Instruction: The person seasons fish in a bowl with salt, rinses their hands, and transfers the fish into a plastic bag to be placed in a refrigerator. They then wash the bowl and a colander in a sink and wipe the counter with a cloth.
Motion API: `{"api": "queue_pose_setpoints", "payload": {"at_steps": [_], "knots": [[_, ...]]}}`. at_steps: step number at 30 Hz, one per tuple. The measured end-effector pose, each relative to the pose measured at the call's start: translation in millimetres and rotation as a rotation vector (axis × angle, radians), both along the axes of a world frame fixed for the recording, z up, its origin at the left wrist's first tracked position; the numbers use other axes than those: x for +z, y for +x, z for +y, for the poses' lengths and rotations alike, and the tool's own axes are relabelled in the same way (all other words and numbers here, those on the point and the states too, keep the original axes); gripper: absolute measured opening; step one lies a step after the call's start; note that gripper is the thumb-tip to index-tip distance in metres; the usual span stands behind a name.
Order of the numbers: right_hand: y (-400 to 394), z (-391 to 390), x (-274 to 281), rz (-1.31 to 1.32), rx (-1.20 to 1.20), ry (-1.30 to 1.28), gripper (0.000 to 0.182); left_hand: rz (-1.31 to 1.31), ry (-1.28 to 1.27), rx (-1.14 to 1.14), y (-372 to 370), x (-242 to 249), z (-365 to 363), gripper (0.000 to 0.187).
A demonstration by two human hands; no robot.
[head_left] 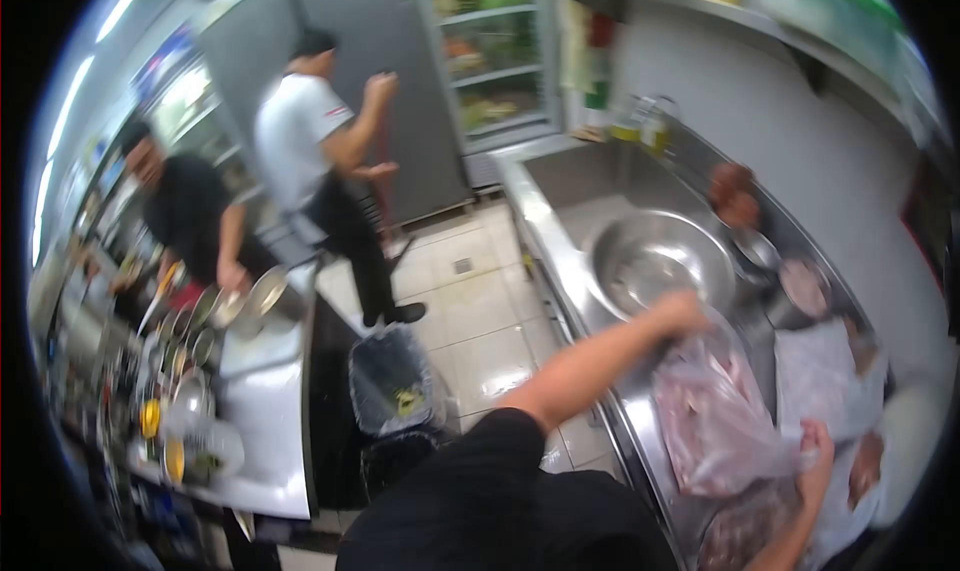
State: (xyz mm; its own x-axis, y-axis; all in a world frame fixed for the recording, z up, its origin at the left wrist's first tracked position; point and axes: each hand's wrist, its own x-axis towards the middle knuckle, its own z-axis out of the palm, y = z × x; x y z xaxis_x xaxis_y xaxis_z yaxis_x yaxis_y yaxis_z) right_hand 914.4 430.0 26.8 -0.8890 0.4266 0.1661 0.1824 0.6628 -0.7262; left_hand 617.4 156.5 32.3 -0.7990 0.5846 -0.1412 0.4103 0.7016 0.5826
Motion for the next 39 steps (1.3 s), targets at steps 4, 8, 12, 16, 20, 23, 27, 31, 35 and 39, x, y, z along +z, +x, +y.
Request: {"api": "queue_pose_setpoints", "payload": {"at_steps": [4,8,12,16,20,23,27,31,35,39], "knots": [[-36,68,-29,0.142,-0.056,-0.226,0.032,0.186,0.416,0.027,-1,-47,56,0.033],[-58,123,11,0.348,0.010,-0.743,0.026,0.273,0.687,-0.094,28,34,40,0.021],[-55,59,68,0.381,0.086,-0.483,0.025,0.219,0.825,-0.090,63,74,-6,0.021],[-37,5,81,0.053,0.163,0.002,0.028,0.270,0.758,-0.028,62,37,-19,0.023],[-46,6,88,-0.081,0.279,0.119,0.020,0.144,1.038,-0.290,65,20,7,0.025],[-63,6,65,0.106,0.335,0.281,0.015,-0.287,0.994,-0.404,99,40,3,0.030],[-74,-65,94,-0.024,0.246,0.322,0.023,-0.004,0.788,-0.554,119,4,44,0.047],[-75,-69,81,0.027,0.480,0.434,0.021,-0.010,0.850,-0.517,128,-20,80,0.048],[-64,-71,90,0.120,0.537,0.306,0.029,0.031,0.968,-0.523,121,-36,100,0.044],[-67,-79,70,0.284,0.307,0.175,0.044,0.004,0.801,-0.387,123,-25,103,0.035]]}}
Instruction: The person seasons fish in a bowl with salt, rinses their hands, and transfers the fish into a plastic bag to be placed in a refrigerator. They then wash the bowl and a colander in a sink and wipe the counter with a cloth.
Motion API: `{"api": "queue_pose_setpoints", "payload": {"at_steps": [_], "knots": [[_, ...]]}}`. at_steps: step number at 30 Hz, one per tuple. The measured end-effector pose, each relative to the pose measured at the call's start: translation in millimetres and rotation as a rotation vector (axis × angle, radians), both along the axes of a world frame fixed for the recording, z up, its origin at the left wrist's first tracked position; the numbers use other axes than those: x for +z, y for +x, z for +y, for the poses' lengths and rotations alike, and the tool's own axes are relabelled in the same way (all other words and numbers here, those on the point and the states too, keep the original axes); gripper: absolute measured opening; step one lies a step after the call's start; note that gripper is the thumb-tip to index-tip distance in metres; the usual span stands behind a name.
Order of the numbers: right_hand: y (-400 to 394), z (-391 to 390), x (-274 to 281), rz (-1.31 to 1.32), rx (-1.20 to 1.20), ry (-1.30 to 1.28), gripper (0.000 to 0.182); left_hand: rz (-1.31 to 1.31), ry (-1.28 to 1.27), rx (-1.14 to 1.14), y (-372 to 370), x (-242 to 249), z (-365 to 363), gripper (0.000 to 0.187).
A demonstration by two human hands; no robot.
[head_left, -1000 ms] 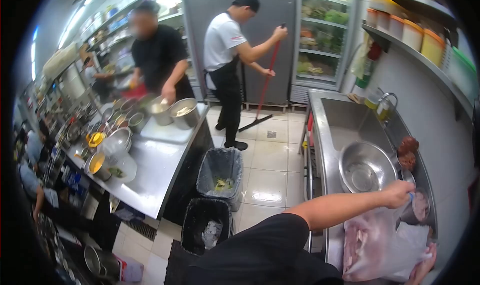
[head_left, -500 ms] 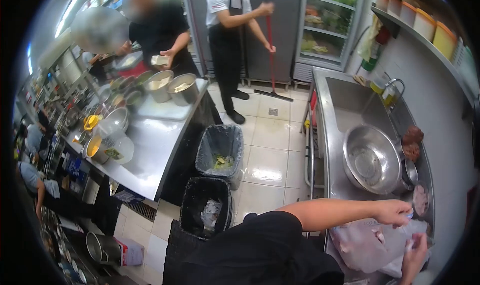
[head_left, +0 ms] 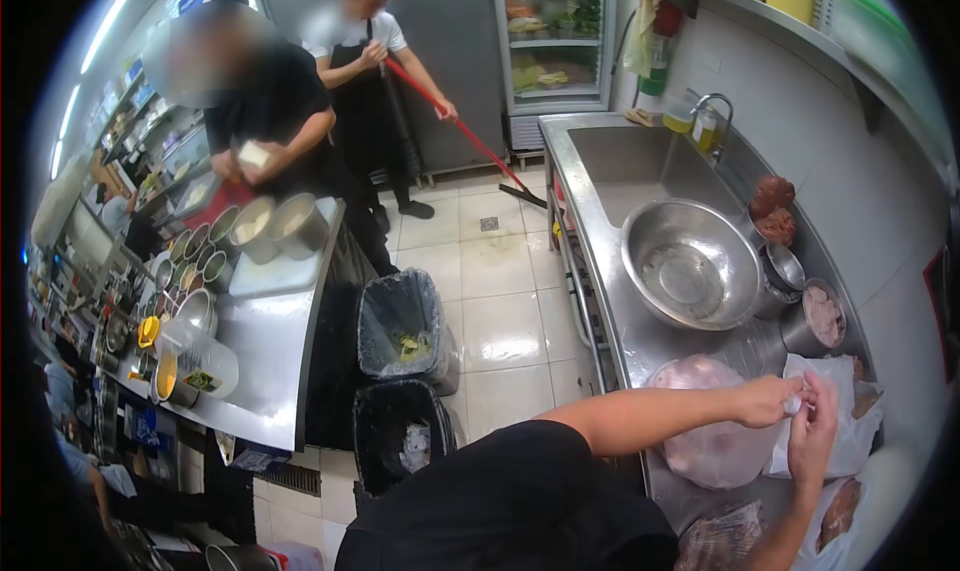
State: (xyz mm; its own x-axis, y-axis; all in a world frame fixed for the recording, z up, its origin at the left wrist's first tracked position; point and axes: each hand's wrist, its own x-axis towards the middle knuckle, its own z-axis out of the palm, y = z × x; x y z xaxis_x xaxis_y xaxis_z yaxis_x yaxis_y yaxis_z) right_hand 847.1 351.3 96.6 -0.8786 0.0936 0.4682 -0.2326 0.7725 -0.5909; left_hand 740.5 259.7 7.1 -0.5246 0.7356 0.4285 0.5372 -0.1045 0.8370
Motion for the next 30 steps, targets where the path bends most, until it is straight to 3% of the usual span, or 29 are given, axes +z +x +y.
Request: {"api": "queue_pose_setpoints", "payload": {"at_steps": [1,2,3,4,6,9,11,12,14,15,18,20,21,22,23,24,25,27,30], "knots": [[-3,-2,-5,0.080,-0.063,-0.024,0.045,-0.036,-0.068,-0.038,-2,10,-9,0.033],[-7,8,-8,0.238,-0.089,0.330,0.046,-0.076,-0.135,-0.075,-4,26,-22,0.032],[-8,18,-15,0.120,-0.029,0.169,0.045,-0.123,-0.199,-0.113,-2,32,-26,0.031],[-9,25,-22,0.004,0.030,0.006,0.044,-0.053,-0.047,-0.079,-1,22,-20,0.030],[-8,34,-25,-0.241,0.032,-0.251,0.039,-0.047,-0.007,-0.076,-3,6,-14,0.032],[-17,58,-54,-0.249,0.061,-0.266,0.028,-0.045,-0.003,-0.037,-5,2,-14,0.034],[-16,47,-52,-0.102,-0.005,0.033,0.019,-0.042,-0.002,0.011,-7,1,-13,0.036],[-17,43,-51,-0.025,-0.037,0.181,0.014,-0.241,-0.046,-0.006,-9,2,-14,0.037],[-14,43,-59,0.074,-0.094,0.260,0.011,-0.640,-0.136,-0.039,-12,23,-26,0.039],[-12,44,-65,0.123,-0.123,0.302,0.011,-0.666,-0.142,-0.122,-18,19,-26,0.039],[-1,23,-76,0.357,0.080,0.253,0.022,-0.749,-0.161,-0.341,-35,22,-38,0.038],[-7,-14,-78,0.418,-0.071,-0.001,0.038,-0.465,-0.239,-0.300,-49,27,-42,0.037],[-12,-8,-93,0.241,-0.037,-0.195,0.044,-0.409,-0.263,-0.327,-59,19,-40,0.036],[-14,6,-112,0.075,-0.032,-0.388,0.051,-0.285,-0.437,-0.285,-49,64,-56,0.035],[-19,28,-121,0.086,-0.067,0.023,0.055,-0.061,-0.495,-0.329,-60,45,-42,0.036],[-16,29,-112,-0.096,-0.103,-0.323,0.053,0.036,-0.508,-0.298,-53,48,-41,0.031],[-19,36,-116,-0.077,-0.111,-0.362,0.054,0.110,-0.406,-0.287,-51,30,-34,0.018],[-18,44,-110,-0.173,-0.078,-0.456,0.055,0.644,-0.238,-0.077,-45,11,-28,0.018],[-17,59,-100,-0.328,-0.019,-0.544,0.054,0.613,-0.321,0.103,-36,5,-13,0.026]]}}
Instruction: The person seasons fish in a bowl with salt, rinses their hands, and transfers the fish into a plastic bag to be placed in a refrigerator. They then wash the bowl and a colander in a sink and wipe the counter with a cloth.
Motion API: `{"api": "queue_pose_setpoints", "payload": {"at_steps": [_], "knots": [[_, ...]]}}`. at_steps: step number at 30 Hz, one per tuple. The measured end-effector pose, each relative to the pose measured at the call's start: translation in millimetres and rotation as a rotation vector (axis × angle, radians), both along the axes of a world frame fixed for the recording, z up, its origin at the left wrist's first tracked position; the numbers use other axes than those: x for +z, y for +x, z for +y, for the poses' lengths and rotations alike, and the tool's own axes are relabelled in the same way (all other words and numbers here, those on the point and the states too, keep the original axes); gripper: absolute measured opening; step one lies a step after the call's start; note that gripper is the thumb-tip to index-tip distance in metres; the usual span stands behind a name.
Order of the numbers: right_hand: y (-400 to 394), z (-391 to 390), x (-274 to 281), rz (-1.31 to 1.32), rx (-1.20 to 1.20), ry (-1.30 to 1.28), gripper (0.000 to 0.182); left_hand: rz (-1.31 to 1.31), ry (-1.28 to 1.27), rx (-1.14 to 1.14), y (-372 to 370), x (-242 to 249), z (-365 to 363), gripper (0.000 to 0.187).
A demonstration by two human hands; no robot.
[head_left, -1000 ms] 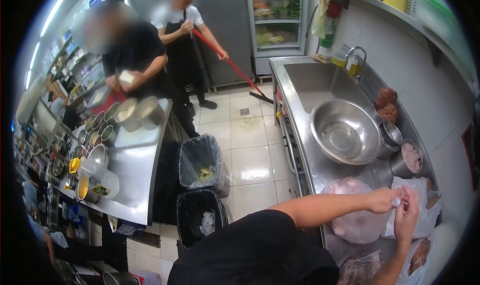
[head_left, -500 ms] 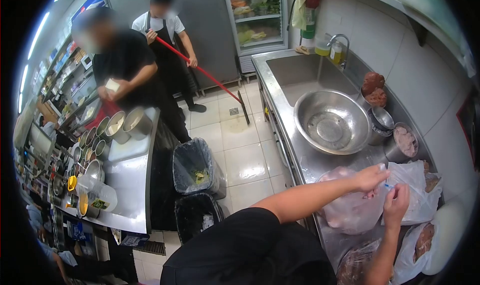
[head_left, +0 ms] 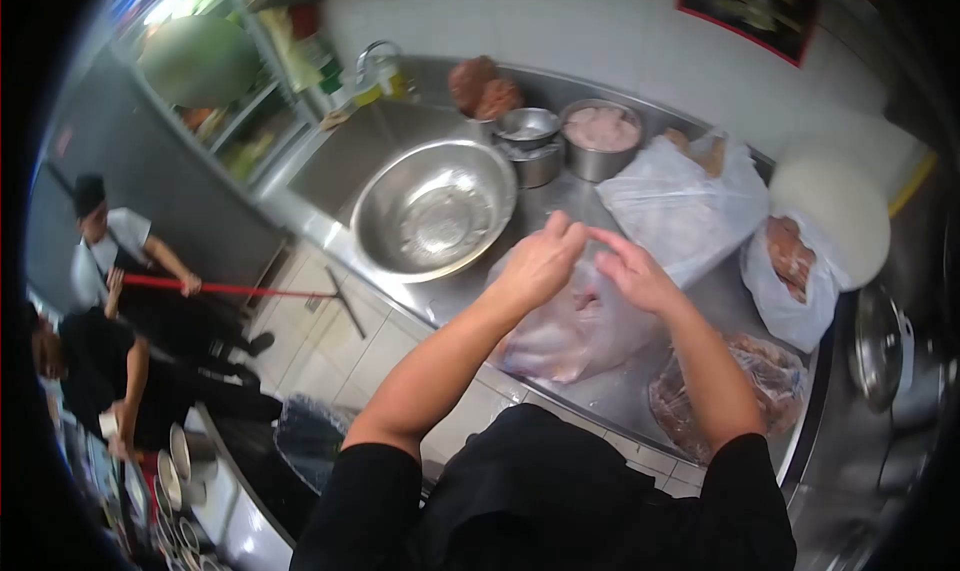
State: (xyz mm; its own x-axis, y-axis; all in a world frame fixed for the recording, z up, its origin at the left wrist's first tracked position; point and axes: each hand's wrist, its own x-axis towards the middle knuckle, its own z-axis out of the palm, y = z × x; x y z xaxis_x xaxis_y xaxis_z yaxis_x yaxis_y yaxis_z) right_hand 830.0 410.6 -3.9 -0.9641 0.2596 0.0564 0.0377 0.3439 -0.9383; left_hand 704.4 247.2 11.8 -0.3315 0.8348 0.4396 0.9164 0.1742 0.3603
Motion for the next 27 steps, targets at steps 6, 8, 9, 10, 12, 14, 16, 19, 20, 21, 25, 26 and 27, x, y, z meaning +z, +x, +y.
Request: {"api": "queue_pose_setpoints", "payload": {"at_steps": [6,8,9,10,12,14,16,19,20,21,25,26,27], "knots": [[-5,6,11,0.119,0.072,0.203,0.042,0.268,0.212,-0.066,-6,-4,5,0.017],[-8,6,12,0.249,0.093,0.314,0.034,0.310,0.219,-0.088,-11,7,1,0.017],[-11,8,17,0.286,0.115,0.334,0.030,0.330,0.221,-0.098,-11,14,-2,0.017],[-12,9,22,0.325,0.138,0.355,0.026,0.353,0.226,-0.087,-11,20,-3,0.017],[-11,4,32,0.368,0.129,0.465,0.018,0.375,0.130,-0.062,-11,24,-10,0.016],[-16,3,36,0.419,0.097,0.642,0.014,0.410,0.074,-0.036,-5,32,-13,0.025],[-21,3,29,0.466,0.039,0.871,0.011,0.394,0.049,-0.014,0,24,-18,0.024],[-26,20,14,0.255,-0.115,0.824,0.012,0.368,0.016,0.003,19,10,-40,0.025],[-23,28,-3,0.111,-0.113,0.821,0.013,0.334,-0.029,0.012,26,-1,-54,0.024],[-23,41,-25,-0.022,-0.121,0.821,0.014,0.331,-0.068,0.009,34,-15,-69,0.022],[-28,49,-57,-0.215,-0.258,0.611,0.019,-0.056,-0.106,0.087,52,-56,-97,0.023],[-41,47,-58,-0.052,-0.341,0.562,0.018,-0.273,0.031,0.071,52,-43,-88,0.026],[-54,47,-59,0.024,-0.382,0.414,0.017,-0.494,0.170,0.058,46,-26,-73,0.029]]}}
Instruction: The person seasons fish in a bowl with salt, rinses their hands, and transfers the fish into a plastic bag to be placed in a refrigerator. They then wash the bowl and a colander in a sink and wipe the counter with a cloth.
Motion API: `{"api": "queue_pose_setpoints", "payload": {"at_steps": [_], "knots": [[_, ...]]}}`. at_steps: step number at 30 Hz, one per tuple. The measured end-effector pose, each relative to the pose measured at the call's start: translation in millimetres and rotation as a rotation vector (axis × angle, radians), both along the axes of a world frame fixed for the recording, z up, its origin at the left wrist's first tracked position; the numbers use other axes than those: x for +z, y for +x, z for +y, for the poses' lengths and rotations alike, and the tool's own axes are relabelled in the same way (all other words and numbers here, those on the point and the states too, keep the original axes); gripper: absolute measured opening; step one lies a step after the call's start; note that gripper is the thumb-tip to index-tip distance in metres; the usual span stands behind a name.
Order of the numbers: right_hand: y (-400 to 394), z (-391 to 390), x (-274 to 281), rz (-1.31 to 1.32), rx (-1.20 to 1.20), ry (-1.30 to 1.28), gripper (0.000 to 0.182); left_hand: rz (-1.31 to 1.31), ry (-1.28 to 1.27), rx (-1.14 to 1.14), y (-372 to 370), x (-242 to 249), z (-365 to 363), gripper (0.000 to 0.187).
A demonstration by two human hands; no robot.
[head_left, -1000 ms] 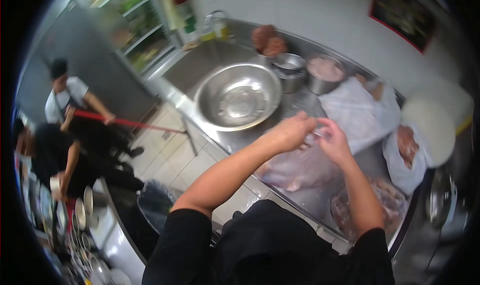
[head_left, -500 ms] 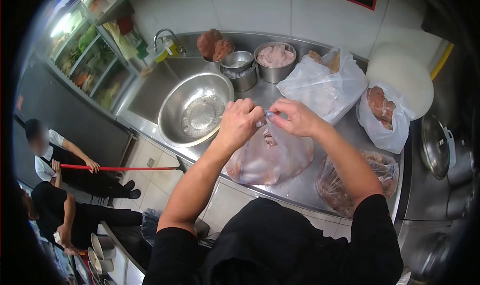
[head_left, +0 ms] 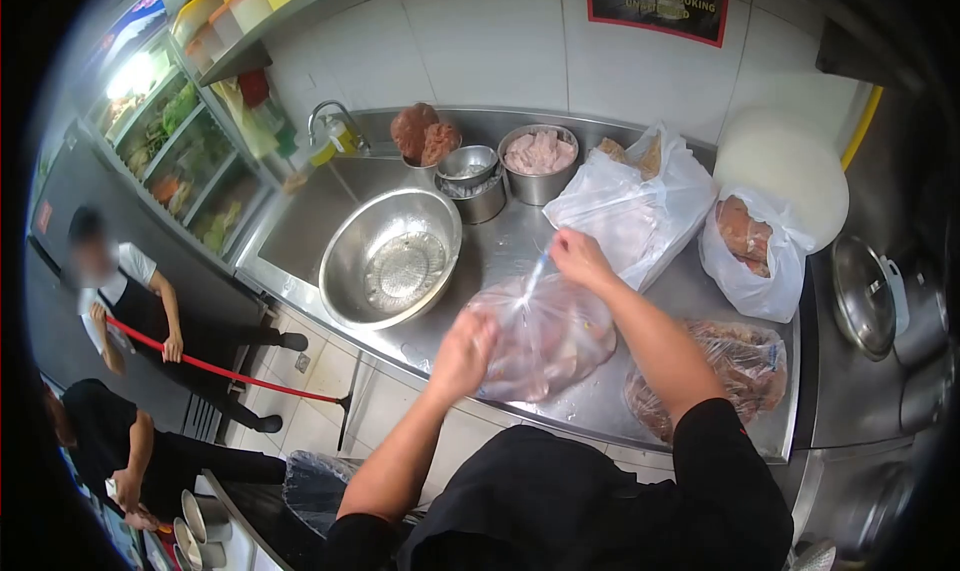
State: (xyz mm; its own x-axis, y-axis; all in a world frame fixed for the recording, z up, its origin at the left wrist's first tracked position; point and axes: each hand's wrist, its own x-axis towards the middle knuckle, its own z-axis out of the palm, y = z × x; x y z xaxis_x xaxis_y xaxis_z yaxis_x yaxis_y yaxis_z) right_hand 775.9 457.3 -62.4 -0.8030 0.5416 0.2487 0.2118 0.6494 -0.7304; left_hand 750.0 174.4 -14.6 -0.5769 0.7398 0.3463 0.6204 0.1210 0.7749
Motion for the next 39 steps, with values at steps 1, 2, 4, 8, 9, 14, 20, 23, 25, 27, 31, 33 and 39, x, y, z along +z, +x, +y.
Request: {"api": "queue_pose_setpoints", "payload": {"at_steps": [1,2,4,8,9,14,20,23,25,27,31,33,39], "knots": [[-11,-14,19,0.104,-0.013,-0.135,0.016,-0.218,0.144,0.008,-5,19,15,0.033],[-19,-38,50,0.217,0.109,-0.516,0.014,-0.308,0.217,-0.068,-6,41,28,0.039],[-27,-62,75,0.324,0.228,-1.015,0.012,-0.359,0.325,-0.097,-16,48,54,0.040],[-25,-43,58,0.266,0.088,-1.316,0.012,-0.259,0.189,-0.026,-12,27,44,0.041],[-27,-24,33,0.218,0.022,-1.262,0.014,-0.145,0.024,0.014,-5,9,34,0.041],[-21,-8,6,0.189,-0.024,-1.087,0.015,-0.314,-0.216,0.167,-19,-8,26,0.042],[6,-75,102,0.490,0.613,0.272,0.015,0.124,-0.102,0.112,-60,-25,86,0.037],[4,-43,71,0.420,0.443,0.196,0.019,0.088,-0.099,0.136,-53,-9,88,0.024],[8,-37,54,0.129,0.472,-0.047,0.023,0.088,-0.117,0.108,-51,-5,89,0.025],[10,-34,47,-0.206,0.506,-0.222,0.019,0.064,-0.151,0.063,-50,1,91,0.028],[31,-28,55,0.089,0.316,0.132,0.014,-0.256,-0.344,-0.069,-69,13,88,0.039],[50,-26,55,0.208,0.280,0.339,0.014,-0.553,-0.451,-0.183,-70,32,84,0.037],[100,-42,40,-0.225,0.692,0.516,0.029,-0.414,-0.470,-0.353,-75,25,69,0.022]]}}
